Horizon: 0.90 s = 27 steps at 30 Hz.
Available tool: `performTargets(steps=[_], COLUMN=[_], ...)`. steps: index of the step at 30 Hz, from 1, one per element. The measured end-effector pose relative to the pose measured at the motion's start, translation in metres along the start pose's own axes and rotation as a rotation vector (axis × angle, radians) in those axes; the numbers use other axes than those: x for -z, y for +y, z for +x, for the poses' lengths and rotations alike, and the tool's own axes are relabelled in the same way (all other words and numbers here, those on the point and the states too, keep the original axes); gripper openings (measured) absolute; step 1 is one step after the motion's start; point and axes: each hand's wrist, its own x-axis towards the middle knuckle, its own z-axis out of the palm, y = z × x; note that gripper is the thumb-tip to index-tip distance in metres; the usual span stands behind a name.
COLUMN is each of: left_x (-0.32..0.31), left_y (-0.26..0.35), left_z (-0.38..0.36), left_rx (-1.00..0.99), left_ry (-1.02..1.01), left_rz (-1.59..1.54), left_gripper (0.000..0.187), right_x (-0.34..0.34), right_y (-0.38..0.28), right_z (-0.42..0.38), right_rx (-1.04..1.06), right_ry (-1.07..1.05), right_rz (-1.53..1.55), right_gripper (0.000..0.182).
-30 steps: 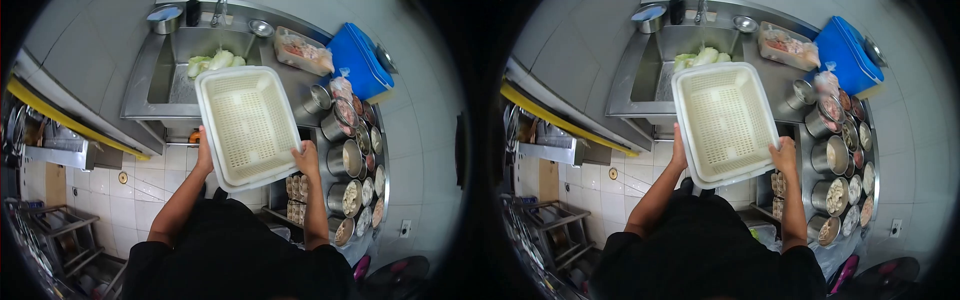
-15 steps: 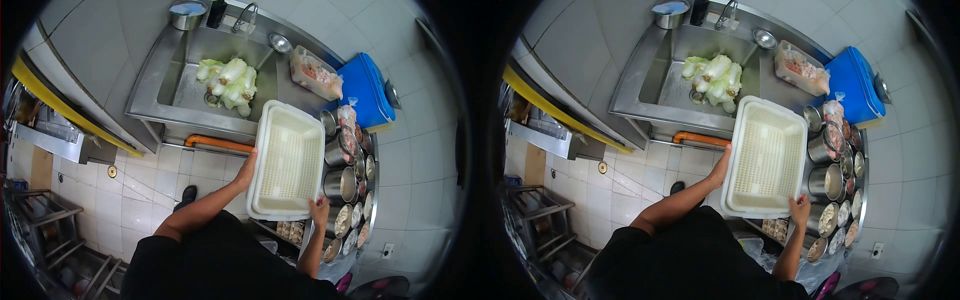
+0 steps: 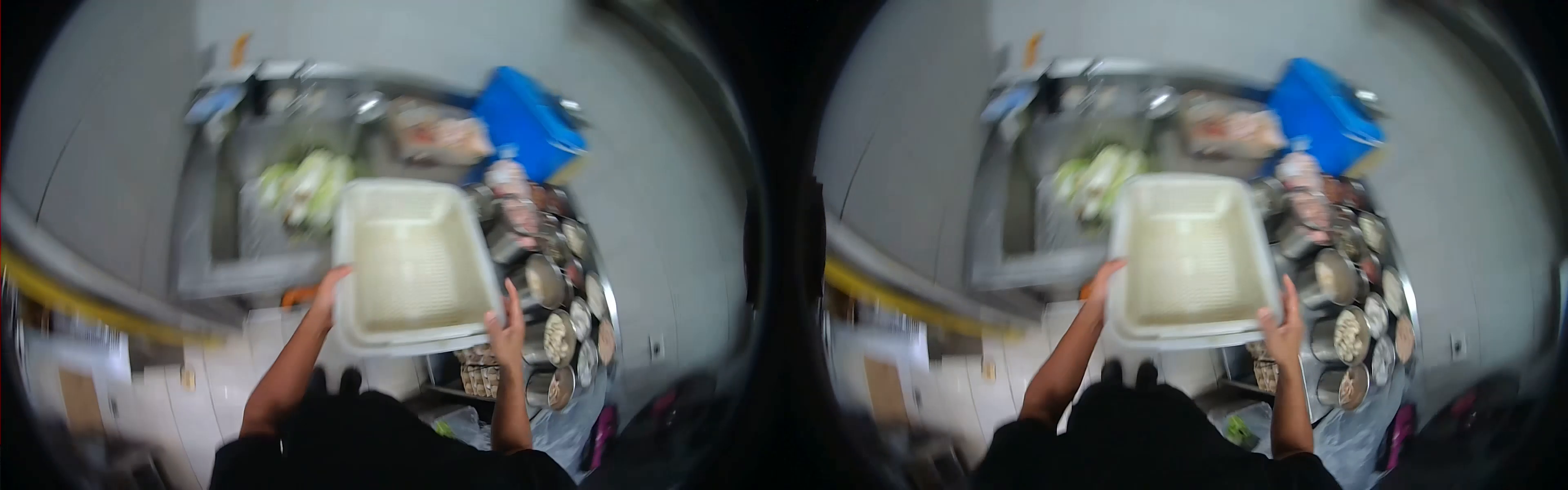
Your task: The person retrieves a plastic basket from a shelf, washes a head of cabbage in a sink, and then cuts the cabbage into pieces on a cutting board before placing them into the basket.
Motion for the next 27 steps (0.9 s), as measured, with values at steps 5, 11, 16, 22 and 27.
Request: performTargets(steps=[5,11,16,22,27], left_x=[-0.064,-0.131,-0.126,-0.085,-0.035], left_y=[0.07,0.117,0.108,0.08,0.064], left_z=[0.019,0.056,0.07,0.088,0.079], left_rx=[-0.164,-0.274,-0.332,-0.409,-0.417], left_ry=[-0.237,-0.185,-0.212,-0.151,-0.064], left_rz=[-0.156,0.03,0.049,0.042,-0.026], left_gripper=[0.054,0.053,0.065,0.063,0.064], right_x=[0.024,0.042,0.035,0.011,-0.026], right_y=[-0.061,-0.077,-0.03,0.001,0.012], right_z=[0.031,0.085,0.121,0.15,0.143], right_rx=[0.397,0.422,0.443,0.113,0.136], right_ry=[-0.122,0.119,0.101,-0.063,-0.169], right_rz=[-0.243,-0.375,-0.338,-0.119,-0.135], right_gripper=[0.1,0.085,0.086,0.092,0.087])
